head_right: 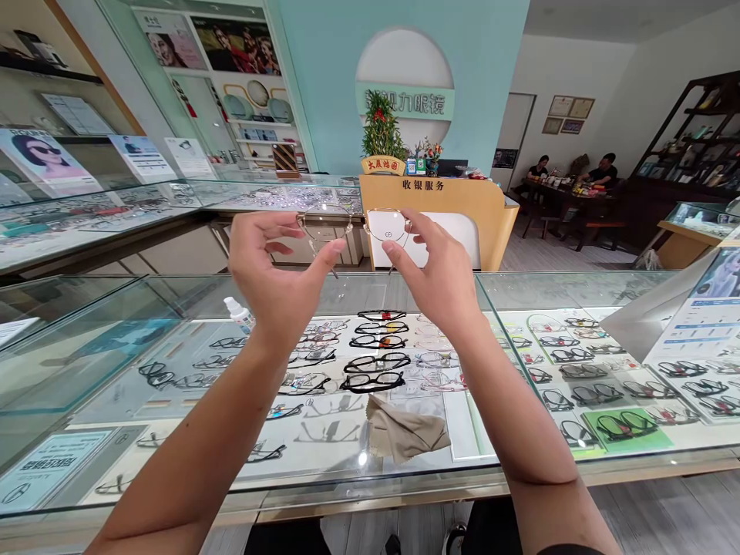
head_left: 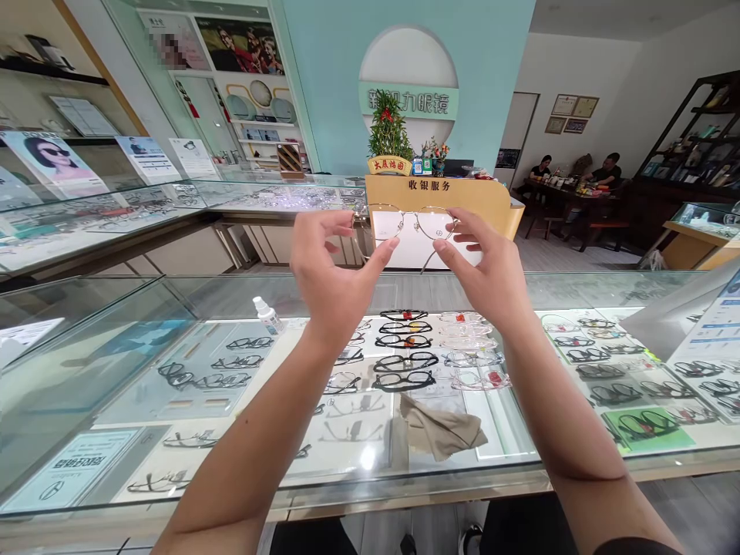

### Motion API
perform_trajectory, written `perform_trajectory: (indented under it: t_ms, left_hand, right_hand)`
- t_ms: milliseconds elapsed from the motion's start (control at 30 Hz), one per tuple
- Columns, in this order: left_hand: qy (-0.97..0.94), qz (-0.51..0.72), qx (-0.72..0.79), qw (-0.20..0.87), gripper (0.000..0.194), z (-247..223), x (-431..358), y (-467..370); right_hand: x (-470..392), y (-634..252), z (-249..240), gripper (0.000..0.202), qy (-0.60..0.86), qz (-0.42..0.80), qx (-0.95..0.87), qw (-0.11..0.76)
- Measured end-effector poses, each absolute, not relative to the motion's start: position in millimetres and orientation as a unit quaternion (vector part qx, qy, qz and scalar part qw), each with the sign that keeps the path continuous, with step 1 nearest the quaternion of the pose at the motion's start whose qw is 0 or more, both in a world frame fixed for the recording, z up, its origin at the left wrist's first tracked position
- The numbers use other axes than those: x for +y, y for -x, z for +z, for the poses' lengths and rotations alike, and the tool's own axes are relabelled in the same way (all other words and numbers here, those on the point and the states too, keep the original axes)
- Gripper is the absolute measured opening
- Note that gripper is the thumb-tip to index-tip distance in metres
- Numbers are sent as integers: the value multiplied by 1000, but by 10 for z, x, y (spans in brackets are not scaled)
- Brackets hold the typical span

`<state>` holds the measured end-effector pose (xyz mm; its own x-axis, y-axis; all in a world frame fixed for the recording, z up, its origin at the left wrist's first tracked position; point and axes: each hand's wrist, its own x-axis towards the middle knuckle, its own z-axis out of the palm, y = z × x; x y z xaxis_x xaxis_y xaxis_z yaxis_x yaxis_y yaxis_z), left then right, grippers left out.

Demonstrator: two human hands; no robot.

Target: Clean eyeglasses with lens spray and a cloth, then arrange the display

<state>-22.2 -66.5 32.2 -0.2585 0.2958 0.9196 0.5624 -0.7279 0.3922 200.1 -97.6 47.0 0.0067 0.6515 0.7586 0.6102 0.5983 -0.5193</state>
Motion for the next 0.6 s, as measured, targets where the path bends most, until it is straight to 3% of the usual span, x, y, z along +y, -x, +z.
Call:
perform_trajectory:
  t_ms: [600]
  left_hand:
    - [609,-705,-362,-31,46,325,-638,205]
  right_hand:
    - [-988,-1930,458,46,432,-67,-676,594]
